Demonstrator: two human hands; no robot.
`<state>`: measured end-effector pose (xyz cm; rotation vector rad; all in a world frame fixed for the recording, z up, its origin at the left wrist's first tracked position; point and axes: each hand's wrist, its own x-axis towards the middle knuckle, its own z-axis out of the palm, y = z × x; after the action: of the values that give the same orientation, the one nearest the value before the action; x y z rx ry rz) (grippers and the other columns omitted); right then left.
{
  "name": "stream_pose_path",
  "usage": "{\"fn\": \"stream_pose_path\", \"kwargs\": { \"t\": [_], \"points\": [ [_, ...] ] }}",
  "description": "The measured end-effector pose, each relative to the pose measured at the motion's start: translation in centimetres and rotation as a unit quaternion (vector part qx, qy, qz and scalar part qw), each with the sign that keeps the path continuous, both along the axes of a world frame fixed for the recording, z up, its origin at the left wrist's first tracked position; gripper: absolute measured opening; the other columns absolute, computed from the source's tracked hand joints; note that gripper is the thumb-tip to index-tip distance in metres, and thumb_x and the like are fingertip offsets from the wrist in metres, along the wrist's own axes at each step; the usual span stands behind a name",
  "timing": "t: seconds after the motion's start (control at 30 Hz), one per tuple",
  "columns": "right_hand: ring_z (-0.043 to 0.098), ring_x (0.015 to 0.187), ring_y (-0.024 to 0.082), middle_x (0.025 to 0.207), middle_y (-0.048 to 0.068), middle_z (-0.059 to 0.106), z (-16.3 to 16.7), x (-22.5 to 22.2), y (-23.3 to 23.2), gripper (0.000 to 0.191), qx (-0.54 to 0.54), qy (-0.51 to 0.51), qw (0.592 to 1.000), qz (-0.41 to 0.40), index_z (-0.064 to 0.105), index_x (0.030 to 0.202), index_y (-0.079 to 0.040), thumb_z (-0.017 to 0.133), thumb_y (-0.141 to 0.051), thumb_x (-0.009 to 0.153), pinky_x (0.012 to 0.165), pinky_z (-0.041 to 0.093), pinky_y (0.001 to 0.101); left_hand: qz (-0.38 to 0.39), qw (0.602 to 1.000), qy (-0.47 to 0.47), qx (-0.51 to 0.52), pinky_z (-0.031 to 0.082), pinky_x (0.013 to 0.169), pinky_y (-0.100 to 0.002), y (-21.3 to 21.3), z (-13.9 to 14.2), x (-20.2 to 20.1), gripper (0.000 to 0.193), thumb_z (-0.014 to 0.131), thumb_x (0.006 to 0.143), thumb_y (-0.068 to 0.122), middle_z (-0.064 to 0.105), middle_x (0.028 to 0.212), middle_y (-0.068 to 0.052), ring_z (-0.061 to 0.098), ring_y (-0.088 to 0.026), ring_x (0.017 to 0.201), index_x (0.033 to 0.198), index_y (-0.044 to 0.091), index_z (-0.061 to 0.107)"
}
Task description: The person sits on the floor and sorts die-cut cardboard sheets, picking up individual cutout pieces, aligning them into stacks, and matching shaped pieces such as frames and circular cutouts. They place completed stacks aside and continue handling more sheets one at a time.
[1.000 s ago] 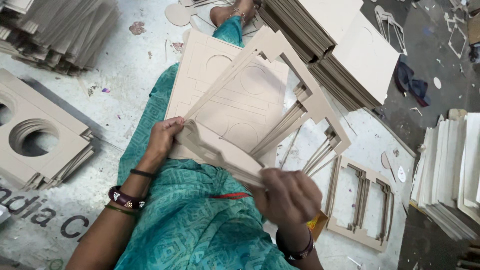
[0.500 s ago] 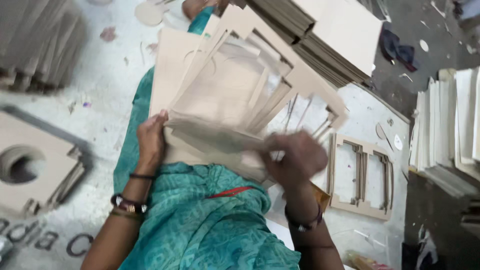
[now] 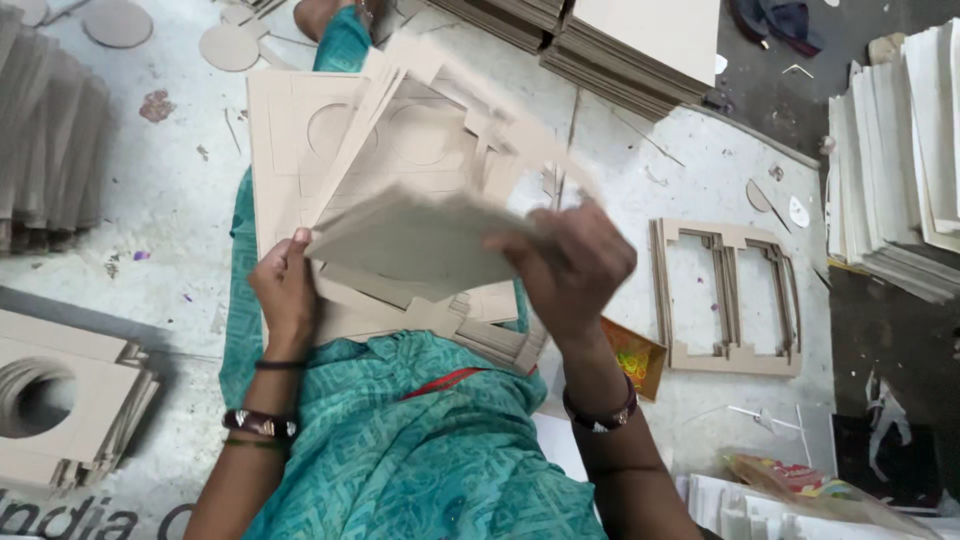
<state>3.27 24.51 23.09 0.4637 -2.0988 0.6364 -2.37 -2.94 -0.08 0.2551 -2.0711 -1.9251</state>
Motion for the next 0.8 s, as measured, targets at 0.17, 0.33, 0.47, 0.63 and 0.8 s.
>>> {"fn": "stream_pose_path", "kwargs": {
  "t": [0.17,0.33,0.47,0.63,0.8],
  "points": [
    [0.062,0.068,0.015,0.079,0.008,0.066,0.8,-4.1,1.5,0.032,-0.089,-0.074,0.993,-0.036,0.072,0.092,0.002,0.09,-0.025,0.089,0.064,0.05,0.0307,0.019,0.988,0.027,0.153,0.041,0.074,-0.024,1.7,0.1,0.1,0.031,0.07,0.106,0.027,0.061,0.088,0.002,0.049,-0.008,0.081,0.095,-0.001,0.067],
    [0.059,0.071,0.008,0.079,0.003,0.068,3.8,-9.2,3.1,0.029,-0.162,-0.136,0.977,-0.007,0.075,0.093,0.001,0.088,-0.025,0.092,0.064,0.049,0.0267,-0.092,0.901,0.028,0.424,0.053,0.087,-0.029,6.0,0.7,2.0,0.048,0.071,0.097,0.025,0.064,0.115,-0.006,0.063,-0.013,0.101,0.134,0.002,0.052],
    [0.059,0.07,0.005,0.077,-0.001,0.069,4.0,-11.5,3.1,0.028,-0.196,-0.138,0.971,0.011,0.076,0.092,-0.001,0.088,-0.027,0.09,0.064,0.051,0.0242,-0.154,0.93,-0.032,0.332,0.056,0.097,-0.032,9.0,2.0,1.9,0.058,0.078,0.088,0.013,0.066,0.123,-0.012,0.067,-0.019,0.11,0.136,-0.002,0.048],
    [0.057,0.067,0.009,0.073,0.001,0.066,3.1,-10.9,0.2,0.033,-0.135,-0.151,0.978,-0.044,0.074,0.086,-0.003,0.09,-0.031,0.088,0.059,0.048,0.0267,-0.167,0.909,-0.151,0.35,0.061,0.084,-0.035,9.5,3.3,1.7,0.052,0.082,0.075,-0.001,0.071,0.112,-0.016,0.072,-0.023,0.096,0.122,-0.008,0.059],
    [0.064,0.072,0.024,0.081,0.008,0.065,3.1,-7.9,-4.2,0.039,0.122,-0.05,0.986,-0.102,0.068,0.1,-0.007,0.087,-0.037,0.086,0.061,0.05,0.0374,-0.161,0.9,-0.211,0.347,0.06,0.065,-0.036,9.5,1.5,1.9,0.037,0.079,0.076,-0.002,0.075,0.098,-0.018,0.073,-0.026,0.078,0.109,-0.012,0.067]
  ]
}}
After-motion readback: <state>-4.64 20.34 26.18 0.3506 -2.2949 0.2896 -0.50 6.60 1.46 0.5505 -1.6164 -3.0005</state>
